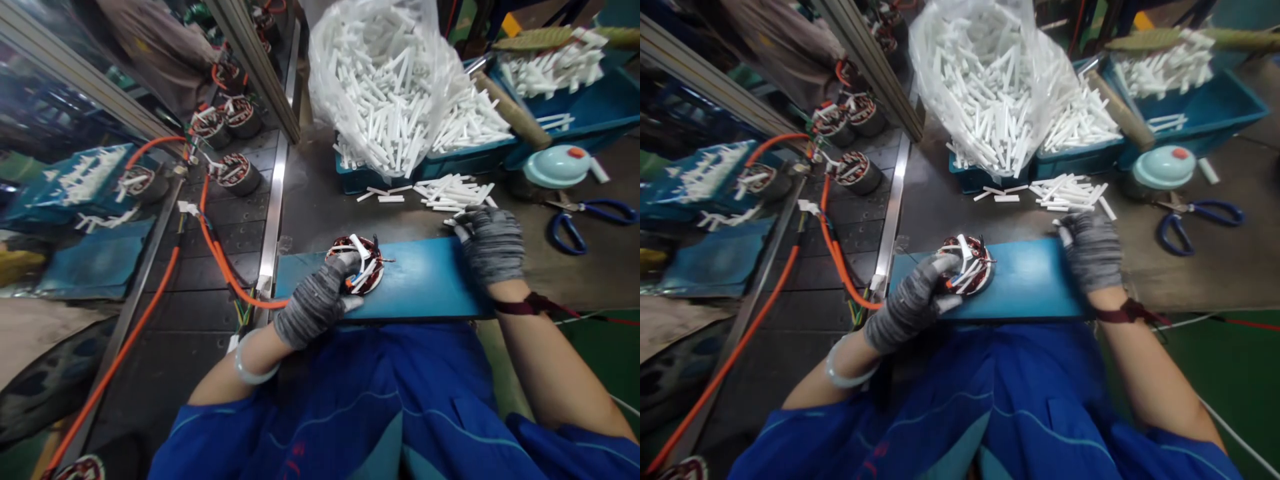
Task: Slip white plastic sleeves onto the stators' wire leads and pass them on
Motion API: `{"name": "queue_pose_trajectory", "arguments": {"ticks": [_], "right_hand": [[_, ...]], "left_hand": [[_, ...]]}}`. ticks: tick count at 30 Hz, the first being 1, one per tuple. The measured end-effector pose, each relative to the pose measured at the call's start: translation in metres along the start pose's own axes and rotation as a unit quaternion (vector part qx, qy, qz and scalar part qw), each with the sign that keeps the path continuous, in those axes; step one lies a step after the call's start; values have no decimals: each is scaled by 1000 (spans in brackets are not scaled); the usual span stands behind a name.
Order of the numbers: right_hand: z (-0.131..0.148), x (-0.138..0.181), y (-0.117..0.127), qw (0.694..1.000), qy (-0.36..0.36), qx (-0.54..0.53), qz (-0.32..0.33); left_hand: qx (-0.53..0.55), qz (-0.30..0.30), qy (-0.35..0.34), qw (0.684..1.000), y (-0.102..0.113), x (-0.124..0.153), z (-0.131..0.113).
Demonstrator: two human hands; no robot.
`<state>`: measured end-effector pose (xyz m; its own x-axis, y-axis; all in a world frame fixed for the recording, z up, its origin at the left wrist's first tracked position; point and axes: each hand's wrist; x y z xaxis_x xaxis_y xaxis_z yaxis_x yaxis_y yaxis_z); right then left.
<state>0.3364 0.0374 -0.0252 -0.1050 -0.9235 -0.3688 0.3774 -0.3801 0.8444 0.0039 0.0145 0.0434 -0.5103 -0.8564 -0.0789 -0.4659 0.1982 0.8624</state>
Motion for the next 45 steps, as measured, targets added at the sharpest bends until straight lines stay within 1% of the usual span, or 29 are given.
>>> {"name": "queue_pose_trajectory", "arguments": {"ticks": [1, 2, 4, 7, 9, 13, 16, 18, 19, 20, 22, 25, 27, 31, 33, 35, 38, 40, 42, 43, 45], "right_hand": [[13, 7, 4, 995, -5, -89, -33], [26, 15, 7, 991, 1, -124, -41], [49, 28, 12, 982, 14, -186, -23], [70, 40, 15, 950, 20, -311, 27], [75, 43, 14, 937, 18, -347, 37], [74, 40, 9, 936, 39, -348, 45], [70, 34, 8, 937, 102, -331, 33], [68, 31, 9, 937, 147, -314, 31], [66, 29, 11, 938, 157, -308, 35], [65, 27, 12, 939, 157, -303, 41], [64, 25, 16, 945, 131, -296, 46], [66, 24, 20, 949, 97, -297, 49], [68, 23, 21, 944, 99, -308, 62], [74, 19, 16, 934, 134, -321, 86], [78, 15, 12, 939, 160, -289, 100], [81, 11, 7, 944, 186, -243, 120], [77, 11, 2, 942, 211, -213, 151], [65, 13, 2, 935, 201, -229, 181], [45, 12, 4, 936, 160, -244, 195], [32, 9, 5, 944, 130, -239, 188], [6, -3, 8, 966, 67, -207, 139]], "left_hand": [[-23, -31, -32, 999, -3, 6, 3], [-59, -56, -59, 995, -6, 11, 5], [-145, -80, -106, 981, -8, 17, 7], [-240, -70, -166, 954, -5, 20, 9], [-267, -55, -186, 944, -1, 20, 11], [-322, -33, -180, 929, 5, 18, 9], [-365, -27, -179, 913, 8, 17, 7], [-379, -20, -176, 908, 8, 16, 6], [-383, -12, -171, 908, 8, 15, 6], [-386, -2, -166, 907, 7, 14, 7], [-389, 20, -156, 908, 6, 13, 10], [-369, 44, -146, 917, 3, 10, 15], [-342, 59, -141, 927, 2, 9, 19], [-289, 67, -137, 945, 0, 7, 25], [-265, 66, -137, 952, 0, 5, 27], [-240, 77, -130, 959, -1, 3, 29], [-216, 89, -120, 965, -2, 2, 32], [-212, 84, -115, 967, -3, 3, 33], [-210, 71, -118, 968, -4, 3, 32], [-212, 61, -121, 968, -5, 3, 31], [-219, 27, -126, 967, -8, 5, 28]]}}
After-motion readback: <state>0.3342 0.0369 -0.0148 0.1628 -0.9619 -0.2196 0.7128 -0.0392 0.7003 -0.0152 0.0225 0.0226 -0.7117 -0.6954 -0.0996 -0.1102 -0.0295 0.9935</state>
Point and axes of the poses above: each hand's wrist, its own x-axis away from the middle knuckle, its own y-axis out of the back of the hand, z = x × y, and after that the axes turned 5 degrees about y, right-handed
